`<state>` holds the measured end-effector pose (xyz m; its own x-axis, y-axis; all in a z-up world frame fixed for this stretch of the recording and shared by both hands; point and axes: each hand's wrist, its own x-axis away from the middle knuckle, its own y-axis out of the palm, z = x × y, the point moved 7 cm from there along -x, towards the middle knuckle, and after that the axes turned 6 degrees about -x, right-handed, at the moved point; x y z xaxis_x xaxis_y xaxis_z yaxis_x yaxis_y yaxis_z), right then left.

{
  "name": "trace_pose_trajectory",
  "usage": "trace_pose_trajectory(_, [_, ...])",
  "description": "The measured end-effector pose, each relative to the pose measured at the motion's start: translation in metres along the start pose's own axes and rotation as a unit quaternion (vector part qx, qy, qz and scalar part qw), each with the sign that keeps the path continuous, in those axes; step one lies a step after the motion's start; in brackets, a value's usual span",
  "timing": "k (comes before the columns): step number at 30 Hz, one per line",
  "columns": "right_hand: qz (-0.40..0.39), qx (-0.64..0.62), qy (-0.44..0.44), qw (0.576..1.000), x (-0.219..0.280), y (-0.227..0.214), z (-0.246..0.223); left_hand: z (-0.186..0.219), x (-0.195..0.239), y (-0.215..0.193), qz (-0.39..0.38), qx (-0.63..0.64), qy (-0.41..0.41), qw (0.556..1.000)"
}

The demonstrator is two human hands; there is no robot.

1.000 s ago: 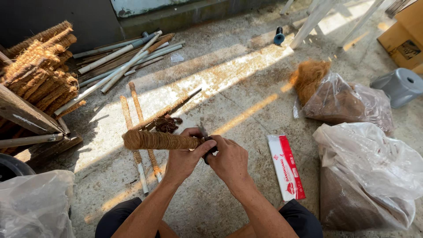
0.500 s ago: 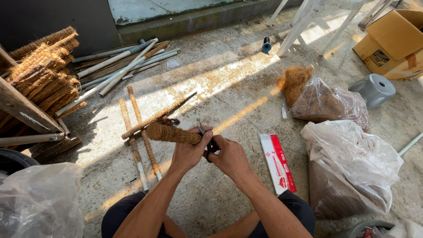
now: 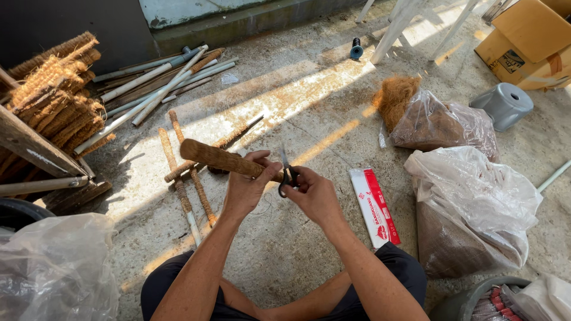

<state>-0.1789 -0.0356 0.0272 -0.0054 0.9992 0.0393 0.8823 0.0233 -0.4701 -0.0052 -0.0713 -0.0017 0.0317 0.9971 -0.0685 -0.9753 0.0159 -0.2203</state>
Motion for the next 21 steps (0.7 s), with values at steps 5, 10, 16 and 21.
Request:
trace_pose_trajectory(5, [-0.018, -0.125, 0.059, 0.99, -0.015, -0.014, 0.055, -0.018, -0.014, -0.025, 0.042, 0.013, -0.021, 0.999])
trace_pose_trajectory(10, [-0.022, -0.216, 0.069, 0.974, -0.015, -0.021, 0.097, -0.018, -0.015, -0.043, 0.064, 0.0, -0.053, 0.997])
trace_pose_trajectory(16, [0.018, -0.361, 0.089, 0.928, -0.012, -0.004, 0.113, -0.002, -0.009, -0.024, 0.054, 0.077, -0.01, 0.995])
trace_pose_trajectory(21, [-0.005, -0.402, 0.088, 0.912, -0.012, 0.024, 0.112, -0.005, 0.0, 0.009, 0.038, -0.003, 0.061, 0.997])
